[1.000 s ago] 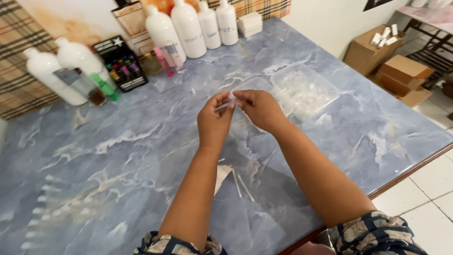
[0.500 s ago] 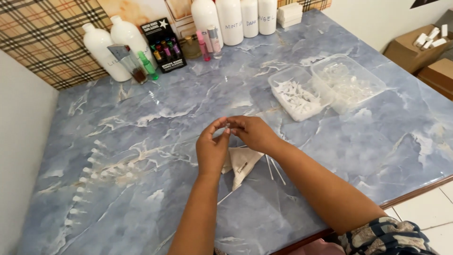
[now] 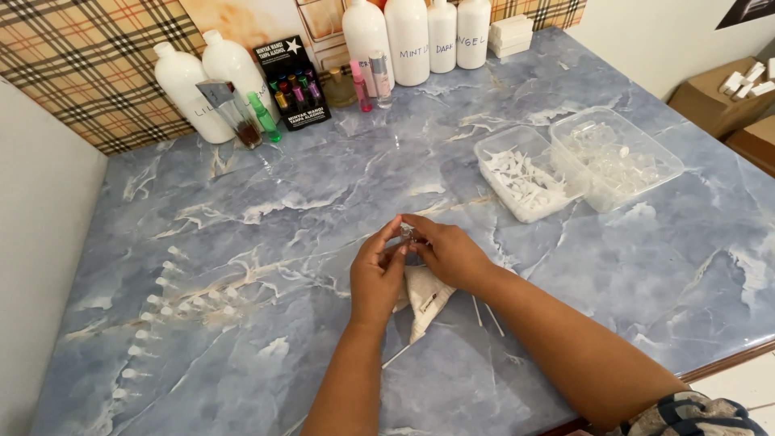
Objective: Assembling small plastic perfume tester vials by joining the body and cap components.
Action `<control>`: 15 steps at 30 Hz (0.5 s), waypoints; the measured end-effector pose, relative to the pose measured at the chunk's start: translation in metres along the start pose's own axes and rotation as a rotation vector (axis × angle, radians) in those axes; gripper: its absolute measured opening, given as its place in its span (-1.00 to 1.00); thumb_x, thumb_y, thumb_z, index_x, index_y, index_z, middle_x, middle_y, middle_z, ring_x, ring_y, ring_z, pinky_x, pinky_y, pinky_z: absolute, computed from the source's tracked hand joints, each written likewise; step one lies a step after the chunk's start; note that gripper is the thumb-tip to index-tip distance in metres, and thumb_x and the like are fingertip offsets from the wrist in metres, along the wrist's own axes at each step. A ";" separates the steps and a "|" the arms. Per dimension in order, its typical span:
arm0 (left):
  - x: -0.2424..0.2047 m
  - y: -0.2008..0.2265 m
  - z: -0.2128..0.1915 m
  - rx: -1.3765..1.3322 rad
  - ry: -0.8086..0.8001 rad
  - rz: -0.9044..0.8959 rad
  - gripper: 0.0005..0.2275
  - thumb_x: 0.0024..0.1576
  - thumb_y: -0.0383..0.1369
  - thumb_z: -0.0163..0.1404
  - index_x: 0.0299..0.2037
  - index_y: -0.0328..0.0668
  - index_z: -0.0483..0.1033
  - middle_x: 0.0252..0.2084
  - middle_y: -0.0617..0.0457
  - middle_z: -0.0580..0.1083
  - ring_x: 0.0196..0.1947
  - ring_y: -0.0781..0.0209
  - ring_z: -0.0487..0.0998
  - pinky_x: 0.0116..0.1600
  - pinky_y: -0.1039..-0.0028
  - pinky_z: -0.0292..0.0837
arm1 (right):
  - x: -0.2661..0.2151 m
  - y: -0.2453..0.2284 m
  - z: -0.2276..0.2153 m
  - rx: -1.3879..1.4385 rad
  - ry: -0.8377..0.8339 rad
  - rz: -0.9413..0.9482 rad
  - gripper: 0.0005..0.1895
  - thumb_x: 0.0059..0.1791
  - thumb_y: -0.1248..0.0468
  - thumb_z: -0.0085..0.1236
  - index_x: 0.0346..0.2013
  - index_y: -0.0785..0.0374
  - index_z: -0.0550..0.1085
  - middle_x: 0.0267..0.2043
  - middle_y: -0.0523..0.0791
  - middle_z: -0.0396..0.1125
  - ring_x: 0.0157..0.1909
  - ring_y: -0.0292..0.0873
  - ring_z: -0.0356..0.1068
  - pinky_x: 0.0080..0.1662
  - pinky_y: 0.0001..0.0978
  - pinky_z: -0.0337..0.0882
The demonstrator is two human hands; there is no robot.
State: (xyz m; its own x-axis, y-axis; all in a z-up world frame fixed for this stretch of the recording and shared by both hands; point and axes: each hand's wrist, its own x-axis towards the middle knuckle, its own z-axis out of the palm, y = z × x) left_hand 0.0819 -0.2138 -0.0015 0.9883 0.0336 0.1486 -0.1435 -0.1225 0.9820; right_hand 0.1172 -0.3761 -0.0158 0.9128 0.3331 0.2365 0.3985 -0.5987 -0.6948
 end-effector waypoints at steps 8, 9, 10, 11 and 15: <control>0.002 -0.005 -0.001 0.053 0.047 0.024 -0.58 0.15 -0.54 0.07 0.24 -0.03 0.49 0.03 -0.08 0.57 0.05 0.04 0.63 0.04 0.39 0.58 | 0.000 -0.004 0.000 -0.027 0.033 -0.078 -0.46 0.05 0.34 0.04 0.36 0.13 0.30 -0.20 0.08 0.53 -0.10 0.18 0.51 -0.04 0.02 0.51; 0.002 -0.006 -0.001 0.060 0.058 0.031 -0.59 0.14 -0.54 0.08 0.22 -0.03 0.51 0.02 -0.08 0.58 0.06 0.04 0.63 0.04 0.40 0.58 | 0.000 -0.004 0.000 -0.035 0.036 -0.078 -0.47 0.05 0.34 0.04 0.35 0.13 0.31 -0.21 0.07 0.53 -0.10 0.17 0.51 -0.04 0.02 0.51; 0.002 -0.005 -0.001 0.058 0.060 0.034 -0.59 0.14 -0.54 0.08 0.22 -0.03 0.51 0.02 -0.08 0.58 0.06 0.04 0.63 0.04 0.40 0.58 | 0.000 -0.002 0.000 -0.037 0.035 -0.081 -0.47 0.05 0.34 0.04 0.35 0.13 0.31 -0.21 0.07 0.53 -0.10 0.17 0.51 -0.04 0.02 0.51; 0.002 -0.005 -0.001 0.061 0.057 0.047 -0.60 0.14 -0.54 0.08 0.20 -0.04 0.52 0.02 -0.08 0.59 0.05 0.06 0.63 0.03 0.42 0.57 | 0.000 0.000 0.001 -0.020 0.051 -0.078 -0.51 0.06 0.33 0.03 0.32 0.14 0.35 -0.20 0.07 0.54 -0.10 0.17 0.51 -0.04 0.00 0.51; 0.003 -0.005 -0.001 0.084 0.051 0.091 -0.63 0.14 -0.55 0.08 0.17 -0.07 0.55 0.00 -0.08 0.61 0.03 0.06 0.64 0.01 0.43 0.57 | 0.000 0.004 0.002 -0.001 0.082 -0.075 -0.55 0.06 0.32 0.04 0.27 0.16 0.40 -0.19 0.05 0.55 -0.10 0.15 0.53 -0.04 -0.04 0.51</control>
